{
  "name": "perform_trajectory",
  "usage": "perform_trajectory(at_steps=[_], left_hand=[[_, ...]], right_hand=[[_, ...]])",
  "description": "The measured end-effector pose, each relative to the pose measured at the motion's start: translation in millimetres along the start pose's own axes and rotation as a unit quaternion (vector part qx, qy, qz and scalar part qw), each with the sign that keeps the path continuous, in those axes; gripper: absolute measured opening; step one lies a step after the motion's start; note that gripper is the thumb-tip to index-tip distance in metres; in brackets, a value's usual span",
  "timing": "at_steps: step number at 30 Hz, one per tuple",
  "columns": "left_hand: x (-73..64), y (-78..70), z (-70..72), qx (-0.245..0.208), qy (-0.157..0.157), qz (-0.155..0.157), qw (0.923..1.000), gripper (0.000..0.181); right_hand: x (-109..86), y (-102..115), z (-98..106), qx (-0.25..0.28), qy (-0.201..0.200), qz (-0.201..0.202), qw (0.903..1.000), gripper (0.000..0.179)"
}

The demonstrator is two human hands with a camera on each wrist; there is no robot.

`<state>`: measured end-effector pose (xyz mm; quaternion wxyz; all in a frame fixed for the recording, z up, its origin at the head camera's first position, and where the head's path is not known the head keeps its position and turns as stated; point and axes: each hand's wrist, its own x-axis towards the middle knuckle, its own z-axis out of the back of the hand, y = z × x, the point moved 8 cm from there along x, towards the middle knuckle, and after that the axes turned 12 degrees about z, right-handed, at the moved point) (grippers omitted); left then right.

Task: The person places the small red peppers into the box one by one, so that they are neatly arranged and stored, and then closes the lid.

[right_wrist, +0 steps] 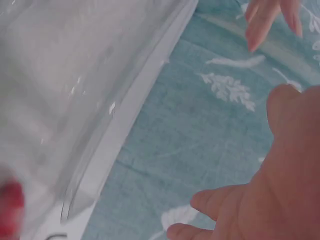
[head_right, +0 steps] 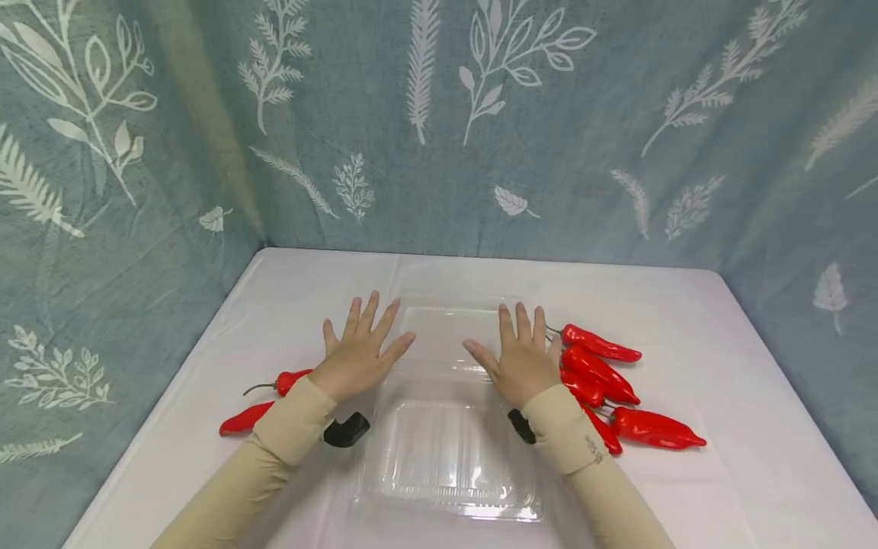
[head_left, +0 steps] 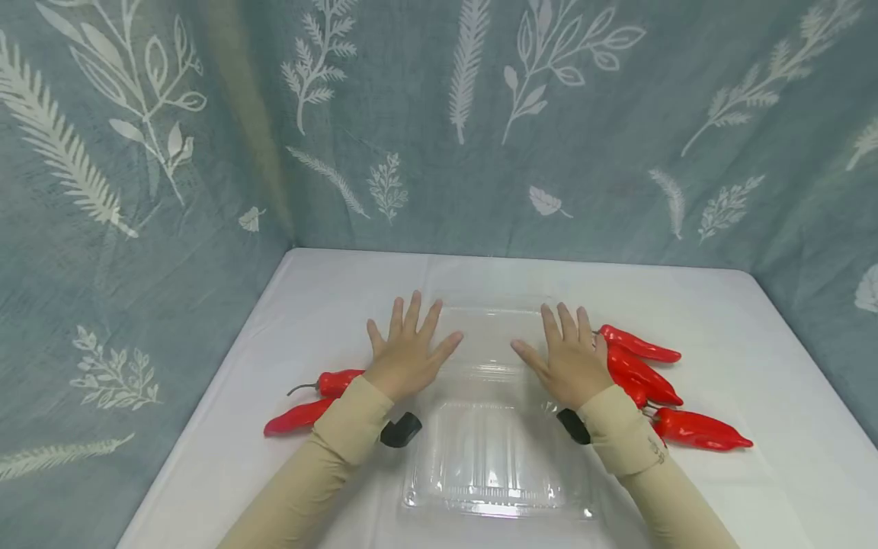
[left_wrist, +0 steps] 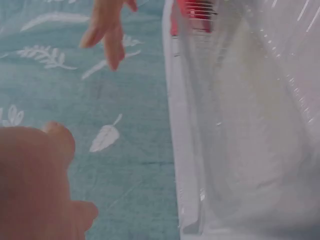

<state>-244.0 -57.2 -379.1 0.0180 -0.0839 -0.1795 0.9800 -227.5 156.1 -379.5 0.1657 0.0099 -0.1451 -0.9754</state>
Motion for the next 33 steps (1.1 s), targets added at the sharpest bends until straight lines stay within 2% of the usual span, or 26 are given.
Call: perform_trajectory(at_steps=[7, 10, 13, 15, 18, 21, 24, 27, 33], left_hand=[[-16.8, 25.4, 11.4, -0.043, -0.001, 0.007, 0.9990, 0.072], [-30.6, 42.5, 14.0, -0.074, -0.008, 0.003, 0.9972, 0.066], [-46.1, 60.9, 12.5, -0.125, -0.011, 0.010, 0.9920, 0.059], [-54.7, 70.4, 7.0, -0.159, -0.005, 0.018, 0.9871, 0.055], [-64.9, 77.1, -7.1, -0.197, 0.003, 0.018, 0.9803, 0.049], [-73.7, 80.5, -24.1, -0.205, 0.001, 0.011, 0.9786, 0.049], [-77.4, 81.0, -40.4, -0.209, 0.007, 0.017, 0.9778, 0.052], [-78.0, 79.1, -53.1, -0.229, 0.019, 0.015, 0.9731, 0.054], [-75.3, 69.4, -66.4, -0.268, 0.019, -0.043, 0.9623, 0.053]], right_hand=[[-29.1, -22.7, 16.9, 0.019, -0.032, -0.007, 0.9993, 0.080], [-45.6, -36.3, 25.2, 0.018, -0.053, -0.002, 0.9985, 0.076], [-63.7, -55.0, 30.1, 0.008, -0.050, -0.017, 0.9986, 0.070], [-75.7, -73.0, 30.9, 0.011, -0.026, -0.046, 0.9985, 0.069], [-93.1, -105.4, 30.7, 0.016, 0.033, -0.096, 0.9947, 0.073], [-105.8, -134.3, 28.8, 0.004, 0.083, -0.112, 0.9903, 0.075], [-115.7, -158.0, 23.0, -0.006, 0.115, -0.116, 0.9866, 0.075], [-123.8, -172.9, 11.3, 0.005, 0.137, -0.129, 0.9821, 0.076], [-133.2, -182.2, -6.4, -0.005, 0.139, -0.129, 0.9818, 0.069]])
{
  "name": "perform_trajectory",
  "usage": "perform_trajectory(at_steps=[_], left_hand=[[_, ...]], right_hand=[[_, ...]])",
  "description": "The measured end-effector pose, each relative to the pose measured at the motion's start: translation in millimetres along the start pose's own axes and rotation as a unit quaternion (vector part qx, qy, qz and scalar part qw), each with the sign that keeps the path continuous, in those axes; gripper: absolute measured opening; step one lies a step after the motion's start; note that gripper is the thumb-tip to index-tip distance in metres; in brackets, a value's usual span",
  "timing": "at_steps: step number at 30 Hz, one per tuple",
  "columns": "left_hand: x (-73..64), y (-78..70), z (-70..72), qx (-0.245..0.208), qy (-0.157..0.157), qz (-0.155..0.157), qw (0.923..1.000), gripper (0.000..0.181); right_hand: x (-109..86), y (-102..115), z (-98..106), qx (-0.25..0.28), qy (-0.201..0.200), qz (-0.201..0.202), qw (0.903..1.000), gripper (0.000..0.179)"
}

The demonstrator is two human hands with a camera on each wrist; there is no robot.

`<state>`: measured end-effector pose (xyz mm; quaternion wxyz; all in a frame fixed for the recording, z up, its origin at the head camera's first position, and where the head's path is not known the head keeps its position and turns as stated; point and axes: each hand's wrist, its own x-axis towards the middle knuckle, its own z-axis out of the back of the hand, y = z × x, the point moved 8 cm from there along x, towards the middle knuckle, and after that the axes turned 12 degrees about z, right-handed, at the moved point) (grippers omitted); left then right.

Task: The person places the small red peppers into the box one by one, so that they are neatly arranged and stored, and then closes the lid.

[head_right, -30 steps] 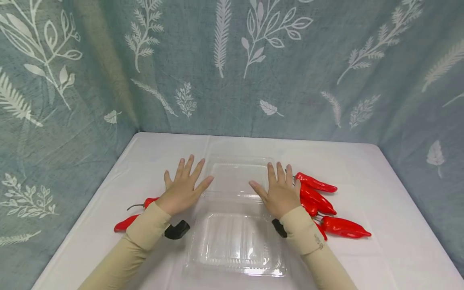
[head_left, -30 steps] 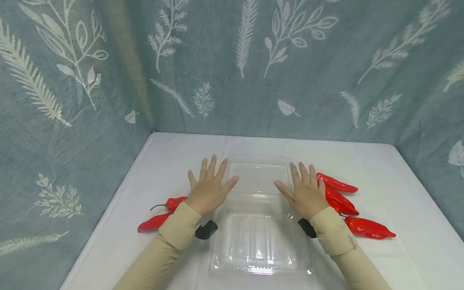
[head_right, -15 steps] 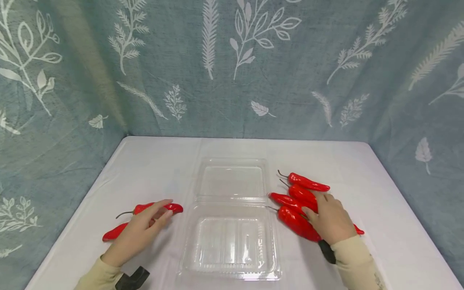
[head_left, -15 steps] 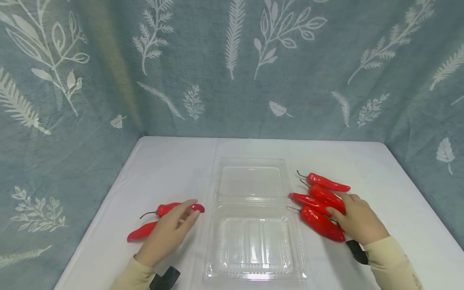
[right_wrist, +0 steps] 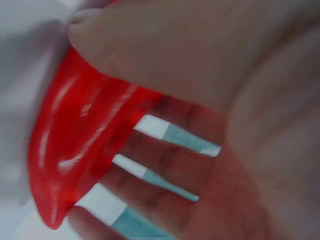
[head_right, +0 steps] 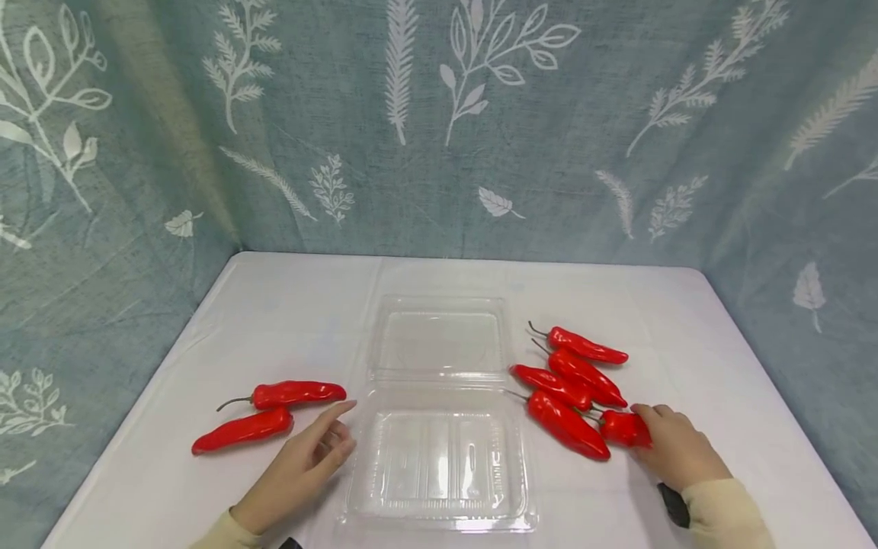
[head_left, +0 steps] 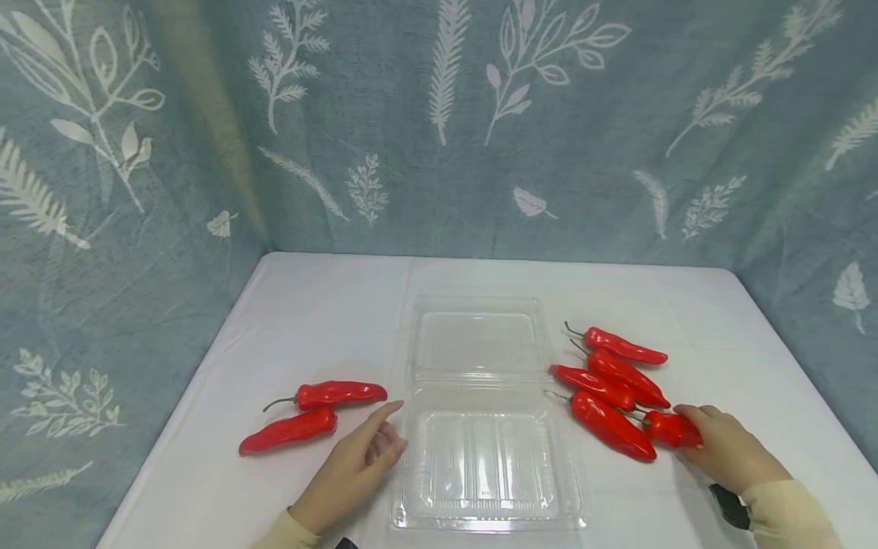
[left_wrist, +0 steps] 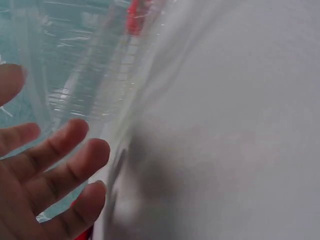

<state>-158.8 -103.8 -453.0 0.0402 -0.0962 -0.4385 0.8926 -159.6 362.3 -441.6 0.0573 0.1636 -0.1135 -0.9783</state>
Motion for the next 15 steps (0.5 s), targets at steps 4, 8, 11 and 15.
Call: perform_trajectory(at_steps=[4, 8, 11, 15], left_hand=[[-1.7, 3.7, -4.9, -0.018, 0.005, -0.012, 0.9998, 0.052], [-3.2, 4.8, -6.3, -0.033, -0.006, -0.026, 0.9991, 0.051], [-3.8, 2.2, -5.8, -0.035, -0.021, -0.062, 0.9973, 0.047], [-4.2, 1.4, -3.7, -0.023, -0.039, -0.104, 0.9936, 0.043]], right_hand=[[-3.9, 0.9, -7.0, -0.023, -0.014, 0.002, 0.9996, 0.066], [-7.6, 3.9, -9.7, -0.038, -0.034, 0.012, 0.9986, 0.067], [-9.5, 5.1, -11.4, -0.040, -0.046, 0.010, 0.9981, 0.071], [-10.2, 6.8, -15.9, -0.042, -0.046, 0.004, 0.9981, 0.076]])
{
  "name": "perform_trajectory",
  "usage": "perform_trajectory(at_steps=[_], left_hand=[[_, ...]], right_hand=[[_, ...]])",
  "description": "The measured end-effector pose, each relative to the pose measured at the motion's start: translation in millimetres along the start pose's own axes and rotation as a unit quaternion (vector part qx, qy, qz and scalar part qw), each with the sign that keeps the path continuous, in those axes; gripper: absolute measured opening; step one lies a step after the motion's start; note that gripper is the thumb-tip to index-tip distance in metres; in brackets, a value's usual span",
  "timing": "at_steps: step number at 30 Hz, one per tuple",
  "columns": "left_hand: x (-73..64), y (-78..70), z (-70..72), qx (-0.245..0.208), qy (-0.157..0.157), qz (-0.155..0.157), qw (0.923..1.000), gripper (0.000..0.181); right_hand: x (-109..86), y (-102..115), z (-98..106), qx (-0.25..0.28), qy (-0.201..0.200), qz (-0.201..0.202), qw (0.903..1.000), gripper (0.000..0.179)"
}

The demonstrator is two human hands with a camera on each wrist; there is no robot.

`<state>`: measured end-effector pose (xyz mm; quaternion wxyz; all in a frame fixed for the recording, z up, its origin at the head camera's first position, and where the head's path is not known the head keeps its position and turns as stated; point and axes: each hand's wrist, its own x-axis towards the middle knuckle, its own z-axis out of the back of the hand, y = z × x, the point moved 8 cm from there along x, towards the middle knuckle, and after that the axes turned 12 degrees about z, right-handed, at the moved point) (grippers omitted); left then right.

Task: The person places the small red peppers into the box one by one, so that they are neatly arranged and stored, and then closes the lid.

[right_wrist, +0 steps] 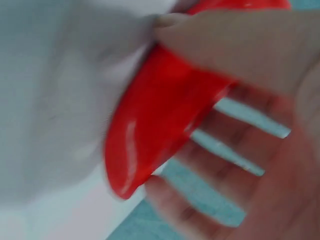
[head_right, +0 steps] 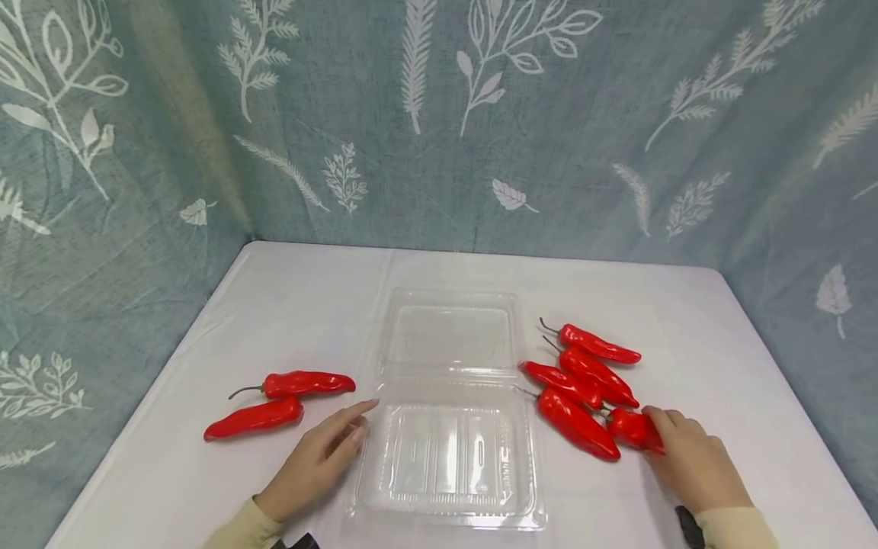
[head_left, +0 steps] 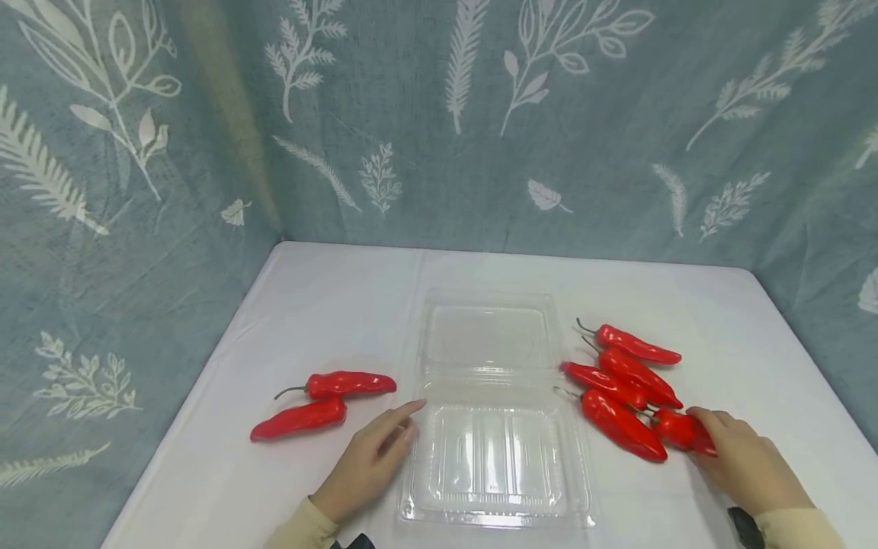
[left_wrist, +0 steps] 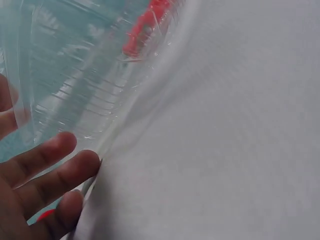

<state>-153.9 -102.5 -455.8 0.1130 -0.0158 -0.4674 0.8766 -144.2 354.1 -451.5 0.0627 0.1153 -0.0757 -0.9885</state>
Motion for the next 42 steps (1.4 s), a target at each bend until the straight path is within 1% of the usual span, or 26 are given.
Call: perform_trajectory(at_steps=[2, 7, 10, 13, 15, 17, 19, 21, 23, 25, 28, 31, 35, 36, 38, 41, 42], left_hand=[[1.0, -0.4, 0.8, 0.003, -0.004, -0.010, 0.9999, 0.042], [1.7, 0.4, 0.0, 0.002, 0.005, -0.021, 0.9998, 0.044], [1.7, 0.9, -1.1, 0.006, 0.010, -0.023, 0.9997, 0.046], [1.9, 2.4, -1.2, 0.008, 0.016, -0.009, 0.9998, 0.046], [1.9, 2.9, -0.8, 0.009, 0.019, 0.000, 0.9998, 0.047], [1.6, 2.5, 0.1, 0.012, 0.018, 0.001, 0.9998, 0.046], [0.9, 1.4, 1.4, 0.014, 0.016, -0.002, 0.9998, 0.047], [0.5, 0.9, 2.4, 0.014, 0.015, -0.003, 0.9998, 0.047], [0.5, 0.9, 2.7, 0.013, 0.015, -0.003, 0.9998, 0.046], [0.9, 1.4, 2.2, 0.011, 0.016, -0.003, 0.9998, 0.046], [2.1, 3.0, 0.5, 0.006, 0.018, -0.001, 0.9998, 0.046], [2.7, 3.6, -1.4, 0.003, 0.016, -0.004, 0.9999, 0.046], [3.4, 3.9, -3.9, -0.002, 0.021, 0.004, 0.9998, 0.046], [3.3, 4.0, -4.2, -0.002, 0.021, 0.008, 0.9997, 0.046], [3.3, 4.7, -4.5, -0.004, 0.023, 0.018, 0.9996, 0.046], [3.2, 4.9, -4.4, -0.001, 0.022, 0.019, 0.9996, 0.046], [3.1, 4.8, -4.3, 0.000, 0.020, 0.017, 0.9996, 0.045]], right_hand=[[-0.4, 1.1, 0.3, -0.014, -0.003, 0.009, 0.9999, 0.076], [-1.2, 3.6, -1.4, -0.066, -0.009, 0.025, 0.9975, 0.075], [0.5, 0.0, -4.0, -0.074, 0.007, 0.014, 0.9972, 0.078], [1.3, -5.6, -1.1, -0.065, 0.010, 0.000, 0.9978, 0.078], [-0.2, -7.9, 6.6, -0.056, -0.009, 0.000, 0.9984, 0.076], [-3.2, -5.3, 18.3, -0.054, -0.045, 0.017, 0.9974, 0.072], [-6.3, 3.6, 32.1, -0.052, -0.090, 0.047, 0.9935, 0.068], [-8.6, 18.4, 45.7, -0.058, -0.133, 0.084, 0.9858, 0.067], [-8.1, 37.0, 58.2, -0.058, -0.160, 0.116, 0.9785, 0.065], [-6.7, 58.9, 69.2, -0.059, -0.178, 0.148, 0.9710, 0.065], [-1.9, 94.0, 81.2, -0.060, -0.184, 0.192, 0.9622, 0.067], [3.8, 130.6, 87.5, -0.072, -0.196, 0.247, 0.9464, 0.067], [14.0, 175.2, 84.8, -0.085, -0.184, 0.308, 0.9294, 0.065], [17.3, 185.1, 82.1, -0.090, -0.173, 0.320, 0.9271, 0.066], [24.8, 203.1, 75.9, -0.095, -0.144, 0.336, 0.9261, 0.069], [35.5, 225.5, 65.3, -0.115, -0.107, 0.358, 0.9206, 0.069], [38.8, 230.9, 62.0, -0.119, -0.096, 0.360, 0.9205, 0.068]])
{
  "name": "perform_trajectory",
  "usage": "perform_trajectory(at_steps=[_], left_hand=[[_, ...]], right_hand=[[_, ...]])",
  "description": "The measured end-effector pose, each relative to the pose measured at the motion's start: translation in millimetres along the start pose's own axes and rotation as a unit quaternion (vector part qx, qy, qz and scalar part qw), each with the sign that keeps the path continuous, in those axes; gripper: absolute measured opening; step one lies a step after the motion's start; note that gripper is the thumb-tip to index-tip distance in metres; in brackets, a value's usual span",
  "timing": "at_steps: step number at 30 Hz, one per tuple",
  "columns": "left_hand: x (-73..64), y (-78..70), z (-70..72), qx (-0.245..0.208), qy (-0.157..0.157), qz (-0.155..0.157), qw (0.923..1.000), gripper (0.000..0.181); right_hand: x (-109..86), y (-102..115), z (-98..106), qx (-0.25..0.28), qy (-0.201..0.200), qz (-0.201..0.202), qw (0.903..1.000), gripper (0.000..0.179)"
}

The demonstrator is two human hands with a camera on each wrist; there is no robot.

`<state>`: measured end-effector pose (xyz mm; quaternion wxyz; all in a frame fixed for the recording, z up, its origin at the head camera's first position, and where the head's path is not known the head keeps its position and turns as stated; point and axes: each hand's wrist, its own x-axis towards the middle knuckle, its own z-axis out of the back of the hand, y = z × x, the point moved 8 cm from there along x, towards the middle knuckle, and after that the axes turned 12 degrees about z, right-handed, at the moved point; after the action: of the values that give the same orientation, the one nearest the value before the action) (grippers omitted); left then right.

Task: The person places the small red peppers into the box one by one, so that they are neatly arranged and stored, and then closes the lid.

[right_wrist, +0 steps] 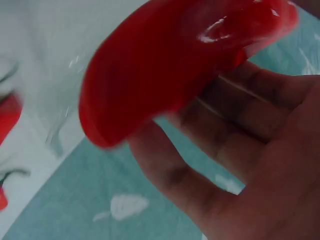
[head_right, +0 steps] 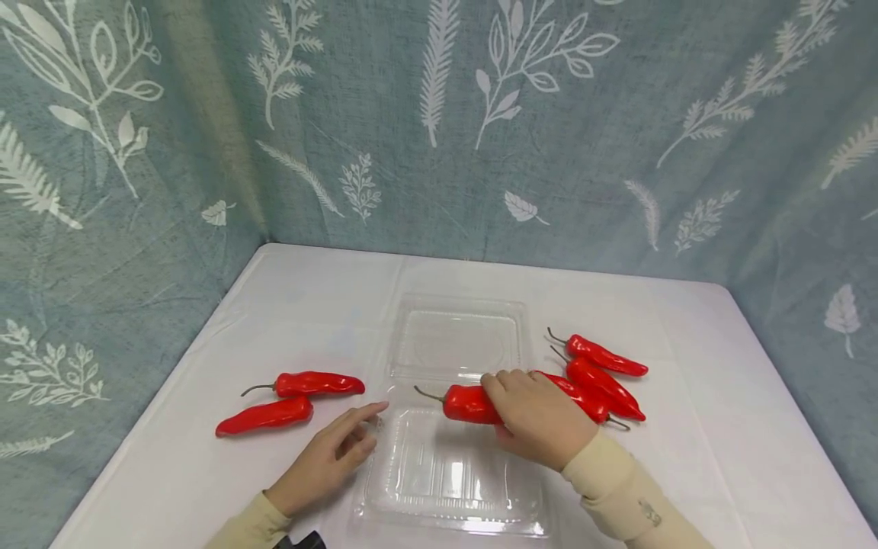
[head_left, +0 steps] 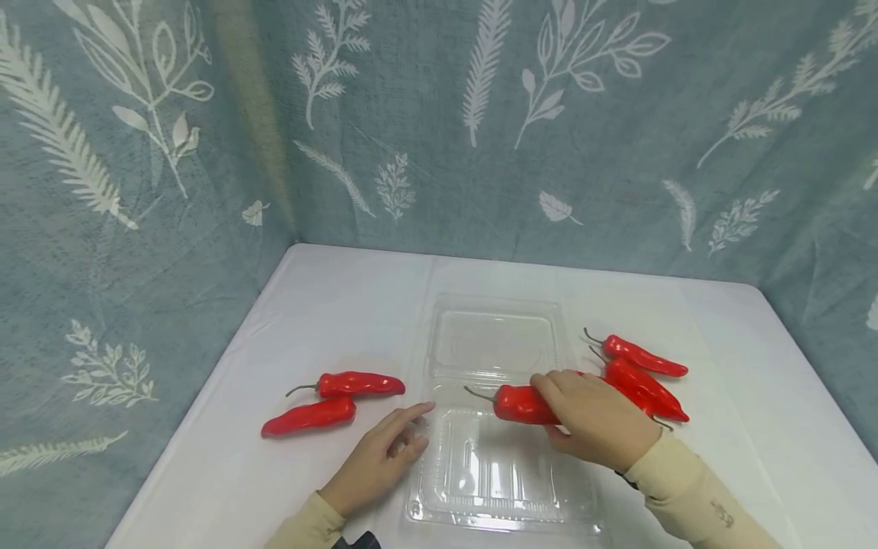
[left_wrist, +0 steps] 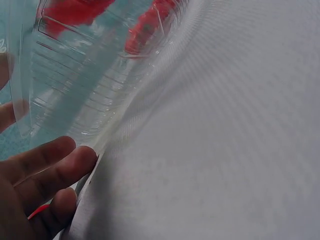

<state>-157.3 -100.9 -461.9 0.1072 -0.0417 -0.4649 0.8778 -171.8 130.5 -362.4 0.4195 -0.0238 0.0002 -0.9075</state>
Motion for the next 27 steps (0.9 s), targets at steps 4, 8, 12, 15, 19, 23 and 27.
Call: perform_trajectory(at_steps=[4, 8, 12, 15, 19, 23, 27], left_hand=[[0.4, 0.7, 0.1, 0.000, 0.002, 0.008, 1.0000, 0.045], [0.5, 1.4, 1.1, 0.008, -0.001, 0.014, 0.9999, 0.044], [0.3, 2.2, 1.5, 0.012, 0.000, 0.023, 0.9997, 0.044], [0.0, 2.5, 0.4, 0.014, 0.002, 0.026, 0.9996, 0.044], [0.2, 3.2, -0.1, 0.017, 0.001, 0.028, 0.9994, 0.045], [0.4, 3.1, 0.3, 0.018, 0.003, 0.032, 0.9993, 0.045], [0.1, 1.6, 0.9, 0.022, 0.004, 0.026, 0.9994, 0.045]], right_hand=[[17.2, 9.5, -11.0, -0.009, 0.025, 0.025, 0.9993, 0.066], [26.7, 18.7, -22.6, -0.019, 0.036, 0.048, 0.9980, 0.062], [32.0, 28.7, -33.0, -0.049, 0.023, 0.080, 0.9953, 0.053], [33.3, 34.7, -39.5, -0.083, 0.009, 0.097, 0.9918, 0.047], [34.7, 38.1, -44.4, -0.118, 0.011, 0.099, 0.9880, 0.046], [36.5, 38.7, -45.2, -0.130, 0.022, 0.092, 0.9870, 0.047], [37.5, 38.3, -45.5, -0.130, 0.027, 0.083, 0.9878, 0.047]])
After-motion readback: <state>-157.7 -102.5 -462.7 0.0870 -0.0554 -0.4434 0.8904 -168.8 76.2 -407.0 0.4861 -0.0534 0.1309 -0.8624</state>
